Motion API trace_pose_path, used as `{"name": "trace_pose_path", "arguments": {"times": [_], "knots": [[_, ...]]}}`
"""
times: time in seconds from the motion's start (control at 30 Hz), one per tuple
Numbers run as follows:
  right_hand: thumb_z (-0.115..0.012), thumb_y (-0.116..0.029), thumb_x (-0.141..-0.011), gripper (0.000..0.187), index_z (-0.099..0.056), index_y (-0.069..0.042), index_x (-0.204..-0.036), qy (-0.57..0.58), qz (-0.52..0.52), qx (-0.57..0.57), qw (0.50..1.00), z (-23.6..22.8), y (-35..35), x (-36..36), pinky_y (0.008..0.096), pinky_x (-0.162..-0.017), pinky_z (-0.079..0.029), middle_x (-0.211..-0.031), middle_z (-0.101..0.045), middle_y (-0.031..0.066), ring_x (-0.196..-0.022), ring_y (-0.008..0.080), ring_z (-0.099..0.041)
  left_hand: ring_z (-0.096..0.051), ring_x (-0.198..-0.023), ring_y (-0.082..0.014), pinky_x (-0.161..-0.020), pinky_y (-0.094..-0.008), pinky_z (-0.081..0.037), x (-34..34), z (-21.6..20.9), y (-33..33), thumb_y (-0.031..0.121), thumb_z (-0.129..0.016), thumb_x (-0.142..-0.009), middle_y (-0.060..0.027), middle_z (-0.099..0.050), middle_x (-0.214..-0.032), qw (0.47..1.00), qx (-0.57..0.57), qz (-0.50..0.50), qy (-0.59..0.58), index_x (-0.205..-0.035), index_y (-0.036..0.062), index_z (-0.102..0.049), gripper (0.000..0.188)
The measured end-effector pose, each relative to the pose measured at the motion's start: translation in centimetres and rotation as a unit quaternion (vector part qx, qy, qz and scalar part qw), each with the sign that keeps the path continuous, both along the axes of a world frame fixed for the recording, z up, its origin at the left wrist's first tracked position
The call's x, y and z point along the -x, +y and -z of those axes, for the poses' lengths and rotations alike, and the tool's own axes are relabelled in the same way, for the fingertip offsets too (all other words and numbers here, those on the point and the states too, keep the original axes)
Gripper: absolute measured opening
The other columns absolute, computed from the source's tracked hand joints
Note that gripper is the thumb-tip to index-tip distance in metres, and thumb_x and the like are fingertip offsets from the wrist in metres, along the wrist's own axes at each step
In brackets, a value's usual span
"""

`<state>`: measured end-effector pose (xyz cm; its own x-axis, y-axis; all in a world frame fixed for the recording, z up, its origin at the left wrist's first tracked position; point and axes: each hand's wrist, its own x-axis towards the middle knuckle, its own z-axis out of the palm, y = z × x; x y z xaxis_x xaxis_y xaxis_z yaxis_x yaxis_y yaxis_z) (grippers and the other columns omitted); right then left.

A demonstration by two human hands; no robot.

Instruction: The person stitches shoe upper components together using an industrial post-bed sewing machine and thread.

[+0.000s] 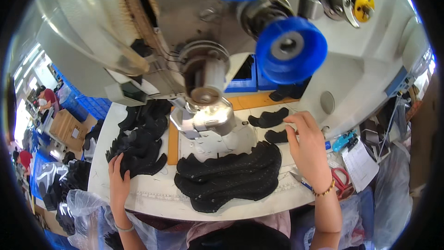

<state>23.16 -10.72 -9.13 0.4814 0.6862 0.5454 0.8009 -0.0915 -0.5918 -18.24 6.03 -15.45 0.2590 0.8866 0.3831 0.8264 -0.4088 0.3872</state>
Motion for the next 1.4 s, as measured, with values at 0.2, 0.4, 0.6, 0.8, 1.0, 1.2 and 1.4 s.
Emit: {"name": "trace_pose_path", "arguments": {"times": [0.2,0.4,0.6,0.8,1.0,1.2,1.4], "knots": [[-0.063,-0.004,-0.078,0.024,-0.06,0.002,-0.101,-0.111,-0.117,0.101,0.982,3.7,1.2,-2.4,0.0366,-0.075,-0.045,-0.094,-0.056,0.0142,-0.087,0.0333,-0.056,-0.046,-0.114,-0.0358,-0.097,-0.0426,-0.038,-4.9,-2.1,-2.8,0.0,-0.057,-0.078,-0.0181,-0.05,-0.122,0.997,-0.066,0.05,0.0,-0.117,0.0025,-0.056,0.039],[-0.063,-0.001,-0.076,0.014,-0.058,0.003,-0.088,-0.072,-0.084,0.127,0.986,3.9,0.9,-1.5,0.0379,-0.07,-0.043,-0.088,-0.054,0.0147,-0.082,0.033,-0.054,-0.059,-0.097,-0.0291,-0.085,-0.0361,-0.047,-12.9,-2.3,-5.9,0.02,-0.064,-0.085,-0.0137,-0.061,-0.105,0.934,0.058,0.345,-0.068,-0.105,0.0007,-0.064,0.028],[-0.066,-0.001,-0.071,0.014,-0.054,0.001,-0.078,-0.164,-0.094,0.127,0.974,2.8,1.0,-0.6,0.0399,-0.074,-0.039,-0.081,-0.053,0.0128,-0.081,0.0318,-0.051,-0.054,-0.1,-0.0316,-0.091,-0.0392,-0.041,-16.0,-1.8,-4.4,0.035,-0.061,-0.087,-0.015,-0.058,-0.103,0.926,0.045,0.365,0.078,-0.109,-0.0043,-0.061,0.045],[-0.067,-0.003,-0.07,0.013,-0.056,-0.001,-0.077,-0.194,-0.104,0.132,0.966,3.5,0.9,-2.0,0.0393,-0.081,-0.036,-0.079,-0.055,0.011,-0.084,0.03,-0.05,-0.052,-0.1,-0.0317,-0.09,-0.0395,-0.042,-16.4,-1.8,-4.1,0.036,-0.06,-0.087,-0.0152,-0.056,-0.101,0.924,0.051,0.375,0.053,-0.111,-0.0039,-0.059,0.046],[-0.065,-0.005,-0.074,0.013,-0.058,0.0,-0.083,-0.163,-0.105,0.156,0.969,3.0,0.9,-2.2,0.0404,-0.084,-0.038,-0.084,-0.06,0.0119,-0.089,0.0311,-0.051,-0.052,-0.102,-0.0322,-0.09,-0.0388,-0.043,-15.6,-0.6,-4.3,0.034,-0.06,-0.088,-0.0162,-0.057,-0.107,0.931,0.018,0.365,0.018,-0.116,-0.0037,-0.056,0.047],[-0.063,-0.008,-0.079,0.012,-0.057,-0.001,-0.086,-0.144,-0.098,0.134,0.976,2.9,0.5,-2.9,0.0404,-0.084,-0.038,-0.086,-0.059,0.0126,-0.088,0.0306,-0.052,-0.053,-0.103,-0.0334,-0.09,-0.0409,-0.043,-16.2,-0.6,-4.0,0.033,-0.06,-0.087,-0.0178,-0.057,-0.108,0.924,0.028,0.38,0.036,-0.118,0.0005,-0.055,0.045],[-0.058,-0.009,-0.086,0.011,-0.053,-0.004,-0.094,-0.105,-0.09,0.085,0.987,2.5,0.5,-3.5,0.0408,-0.077,-0.04,-0.088,-0.059,0.0111,-0.084,0.0331,-0.052,-0.056,-0.098,-0.0316,-0.084,-0.0371,-0.046,-16.1,-3.0,-4.0,0.025,-0.069,-0.081,-0.0158,-0.049,-0.11,0.914,0.128,0.385,-0.027,-0.127,0.0031,-0.051,0.054]]}}
